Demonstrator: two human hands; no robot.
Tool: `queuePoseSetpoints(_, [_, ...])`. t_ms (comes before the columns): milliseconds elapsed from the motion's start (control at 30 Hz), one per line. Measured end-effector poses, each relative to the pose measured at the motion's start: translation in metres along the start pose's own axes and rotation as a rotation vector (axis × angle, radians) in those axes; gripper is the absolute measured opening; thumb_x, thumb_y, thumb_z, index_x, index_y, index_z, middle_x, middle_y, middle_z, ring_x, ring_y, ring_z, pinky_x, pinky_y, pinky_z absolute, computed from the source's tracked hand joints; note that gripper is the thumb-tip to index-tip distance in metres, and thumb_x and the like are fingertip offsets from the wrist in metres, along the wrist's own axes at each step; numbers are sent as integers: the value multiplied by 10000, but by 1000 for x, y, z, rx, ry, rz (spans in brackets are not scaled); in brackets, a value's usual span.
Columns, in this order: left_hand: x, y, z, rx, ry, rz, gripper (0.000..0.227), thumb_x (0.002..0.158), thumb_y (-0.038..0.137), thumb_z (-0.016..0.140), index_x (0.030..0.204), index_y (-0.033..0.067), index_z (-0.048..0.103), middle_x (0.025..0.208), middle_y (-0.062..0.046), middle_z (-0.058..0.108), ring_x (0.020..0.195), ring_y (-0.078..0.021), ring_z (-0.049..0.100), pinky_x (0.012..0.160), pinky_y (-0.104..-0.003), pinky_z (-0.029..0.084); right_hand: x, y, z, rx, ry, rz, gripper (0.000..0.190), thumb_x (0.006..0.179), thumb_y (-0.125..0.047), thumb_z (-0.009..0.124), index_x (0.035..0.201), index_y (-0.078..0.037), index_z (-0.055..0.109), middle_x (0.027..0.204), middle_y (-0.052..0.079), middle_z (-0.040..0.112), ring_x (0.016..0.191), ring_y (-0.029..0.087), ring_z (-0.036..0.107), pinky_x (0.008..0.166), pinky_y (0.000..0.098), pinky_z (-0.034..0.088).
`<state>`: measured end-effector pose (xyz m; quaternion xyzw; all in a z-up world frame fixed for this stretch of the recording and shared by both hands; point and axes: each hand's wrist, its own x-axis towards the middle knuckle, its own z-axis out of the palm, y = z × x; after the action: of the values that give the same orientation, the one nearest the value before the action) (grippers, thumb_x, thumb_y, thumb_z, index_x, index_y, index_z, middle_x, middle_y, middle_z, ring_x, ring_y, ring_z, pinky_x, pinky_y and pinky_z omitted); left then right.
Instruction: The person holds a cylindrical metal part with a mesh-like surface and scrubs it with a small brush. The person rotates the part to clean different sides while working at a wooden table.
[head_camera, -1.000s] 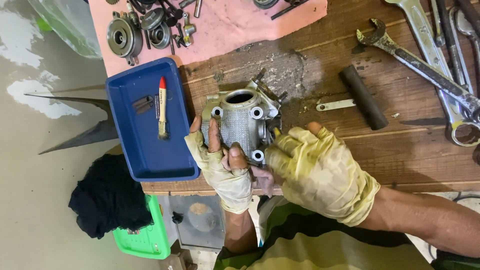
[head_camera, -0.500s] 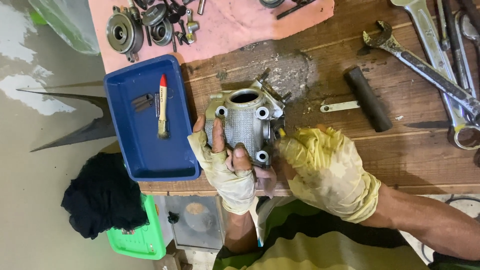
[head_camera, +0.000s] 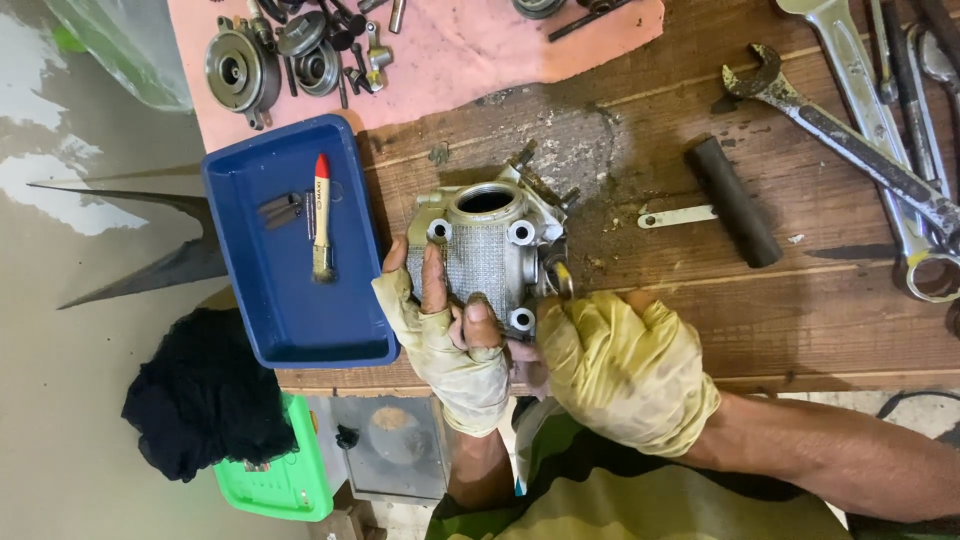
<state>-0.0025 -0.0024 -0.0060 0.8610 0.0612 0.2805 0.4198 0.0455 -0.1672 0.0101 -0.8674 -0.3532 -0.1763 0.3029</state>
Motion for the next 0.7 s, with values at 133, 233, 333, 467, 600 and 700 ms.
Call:
queuePoseSetpoints(133, [-1,0,0,30,1,-5,493,1150,396,471,1533,85,476,1633,-219,320,1573,-405,392,1333,-527,397,4,-4,3,15,13,76,272,761,-90,616,1019,-74,701,748,53,593,583,244,549,501,416,460])
queuePoseSetpoints(233, [0,-1,0,53,12,24,488,1152,393,457,1524,78,485,1614,-226,337,1555,-407,408,1324,-537,402,6,-8,3,28,29,117,279,713,-55,618,974,-81,713,681,36,582,515,228,524,427,405,439])
queuePoseSetpoints(333, [3,1,0,77,65,-22,509,1051,330,543,1471,43,553,1570,-217,402,1497,-354,445,1281,-470,367,8,-1,5,66,34,130,255,711,-65,622,945,-105,715,643,18,557,494,231,527,414,406,443])
queuePoseSetpoints(467, [4,-1,6,35,136,-40,515,968,273,629,1406,0,621,1523,-241,459,1471,-361,454,1253,-442,319,2,17,5,180,-17,120,134,800,-170,632,917,-185,696,625,-17,481,547,275,585,511,428,501])
queuePoseSetpoints(600, [6,1,3,57,112,-48,504,979,248,630,1424,14,604,1529,-238,458,1477,-363,451,1254,-447,304,5,10,2,159,-40,102,125,815,-170,623,920,-176,691,627,-15,484,544,269,580,507,425,499])
queuePoseSetpoints(700, [5,-1,2,81,94,-40,511,971,255,619,1416,4,610,1522,-236,460,1464,-366,461,1248,-440,310,7,5,-1,130,-62,82,113,837,-169,611,923,-162,683,631,-11,489,539,261,573,500,419,495])
